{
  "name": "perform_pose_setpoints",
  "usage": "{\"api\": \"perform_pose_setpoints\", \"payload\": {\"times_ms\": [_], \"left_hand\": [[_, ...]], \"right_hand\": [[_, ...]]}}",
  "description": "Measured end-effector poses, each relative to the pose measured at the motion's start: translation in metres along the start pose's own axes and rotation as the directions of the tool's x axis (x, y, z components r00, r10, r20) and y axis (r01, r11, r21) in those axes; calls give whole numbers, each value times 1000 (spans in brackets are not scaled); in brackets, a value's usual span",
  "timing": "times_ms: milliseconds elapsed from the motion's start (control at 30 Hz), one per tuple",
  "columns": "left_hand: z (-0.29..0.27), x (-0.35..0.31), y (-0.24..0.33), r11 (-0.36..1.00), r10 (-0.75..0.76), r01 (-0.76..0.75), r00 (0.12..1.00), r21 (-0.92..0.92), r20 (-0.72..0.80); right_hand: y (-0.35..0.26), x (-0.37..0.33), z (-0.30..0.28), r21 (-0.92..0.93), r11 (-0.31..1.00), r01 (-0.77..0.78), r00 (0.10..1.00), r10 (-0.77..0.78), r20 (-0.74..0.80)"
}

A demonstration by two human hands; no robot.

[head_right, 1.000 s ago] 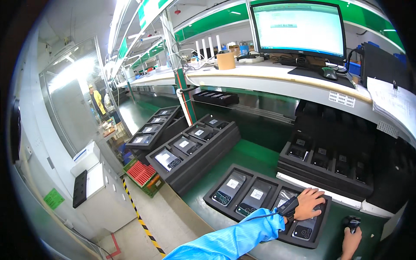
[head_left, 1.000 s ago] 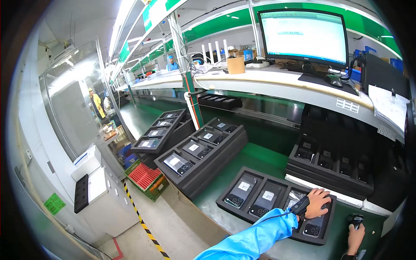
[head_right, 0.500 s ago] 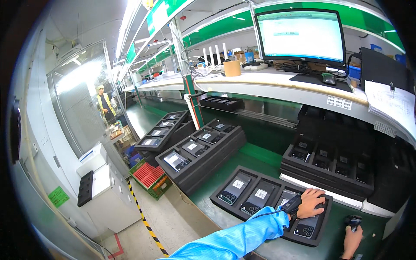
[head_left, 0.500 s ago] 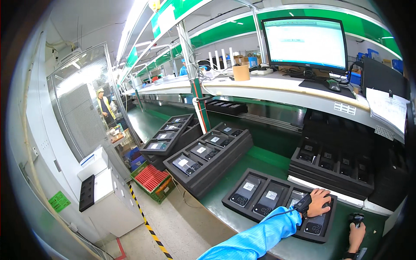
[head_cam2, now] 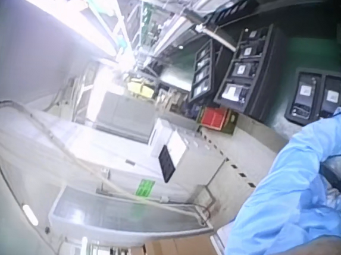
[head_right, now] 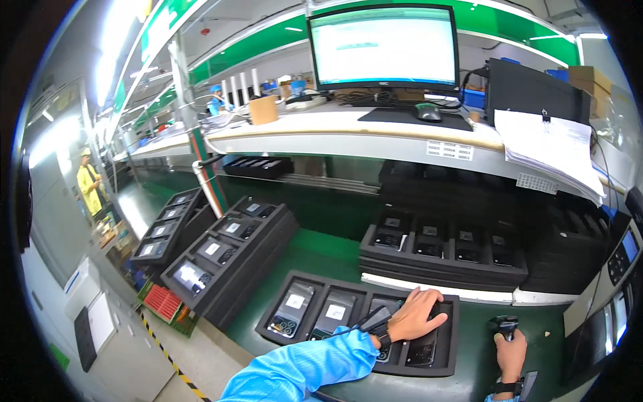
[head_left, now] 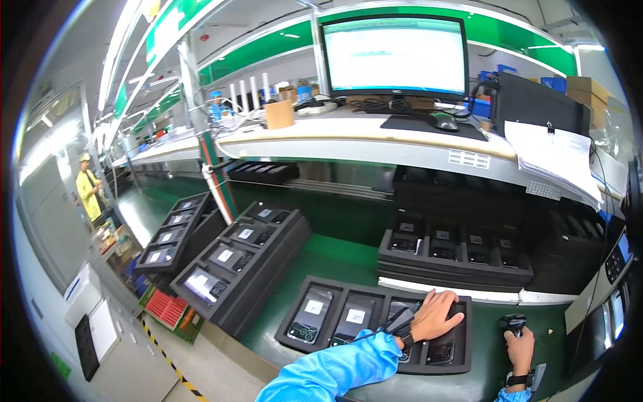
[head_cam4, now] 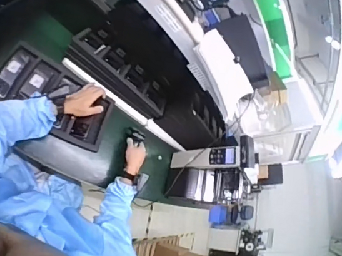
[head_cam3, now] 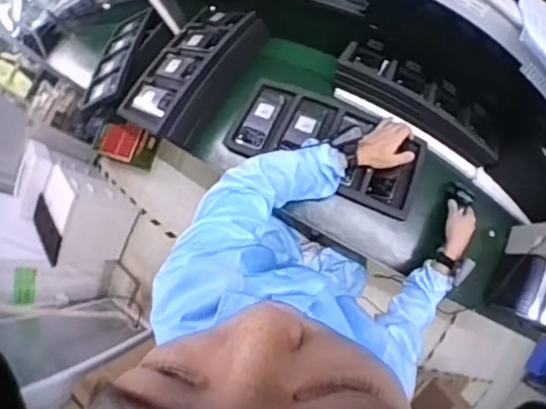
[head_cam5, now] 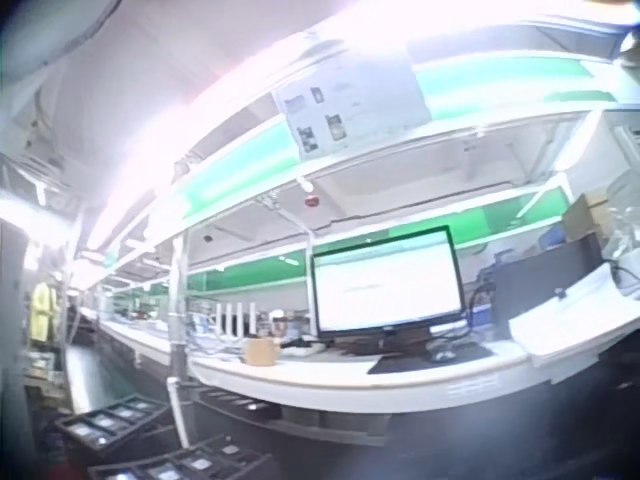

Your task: The recorder scans barcodes on electronic devices in trays and organizes them on a conveyor belt in a manufacturing facility.

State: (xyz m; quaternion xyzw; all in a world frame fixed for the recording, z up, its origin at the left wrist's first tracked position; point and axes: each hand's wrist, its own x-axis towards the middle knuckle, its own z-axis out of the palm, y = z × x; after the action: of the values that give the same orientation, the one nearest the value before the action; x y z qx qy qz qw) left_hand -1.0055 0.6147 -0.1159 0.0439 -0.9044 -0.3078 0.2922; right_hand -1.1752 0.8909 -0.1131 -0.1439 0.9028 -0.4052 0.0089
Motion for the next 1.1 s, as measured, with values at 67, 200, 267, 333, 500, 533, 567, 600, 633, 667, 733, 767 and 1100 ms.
{"api": "perform_pose_setpoints", "payload": {"times_ms": [67, 200, 267, 333, 500, 533, 567, 600, 633, 667, 733, 767, 1100], "left_hand": [[-3, 1, 0, 999, -7, 7, 1000, -47, 6], [-4, 6, 3, 988, -78, 78, 997, -135, 5], [-2, 6, 4, 983, -111, 112, 994, -147, 9], [-1, 6, 5, 980, -119, 116, 993, -163, -7], [-1, 5, 5, 977, -116, 112, 993, -182, -13], [-1, 6, 5, 976, -115, 110, 993, -186, -18], [-1, 6, 5, 976, -111, 105, 994, -188, -24], [-1, 6, 5, 978, -106, 100, 994, -183, -25], [-2, 6, 5, 979, -111, 108, 994, -171, -8], [-2, 7, 4, 979, -96, 91, 995, -182, -20], [-3, 7, 4, 980, -114, 110, 993, -165, -9], [-3, 8, 3, 980, -101, 96, 995, -176, -17], [-6, 11, -9, 951, -112, 136, 989, -280, 100]], "right_hand": [[-3, -3, -1, 11, 1000, -28, 1000, 28, 0], [-7, -4, 1, 38, 999, 10, 1000, -9, -19], [-9, -3, 2, 46, 997, 68, 997, -66, -30], [-10, -3, 2, 115, 992, -45, 999, 41, 35], [-11, -5, 2, 92, 994, -68, 998, 66, 14], [-11, -4, 1, 95, 994, -58, 998, 58, 3], [-11, -4, 1, 116, 991, -68, 997, 66, 27], [-12, -4, 0, 102, 994, -50, 999, 52, -14], [-13, -3, -1, 41, 997, -64, 997, 62, 45], [-14, -5, -1, -36, 993, -111, 992, 113, 55], [-16, -11, 2, -23, 998, 65, 994, -66, -85], [-15, -15, 4, -20, 984, 178, 962, -179, -205], [86, 90, -130, 92, 963, 254, 400, -18, -916]]}}
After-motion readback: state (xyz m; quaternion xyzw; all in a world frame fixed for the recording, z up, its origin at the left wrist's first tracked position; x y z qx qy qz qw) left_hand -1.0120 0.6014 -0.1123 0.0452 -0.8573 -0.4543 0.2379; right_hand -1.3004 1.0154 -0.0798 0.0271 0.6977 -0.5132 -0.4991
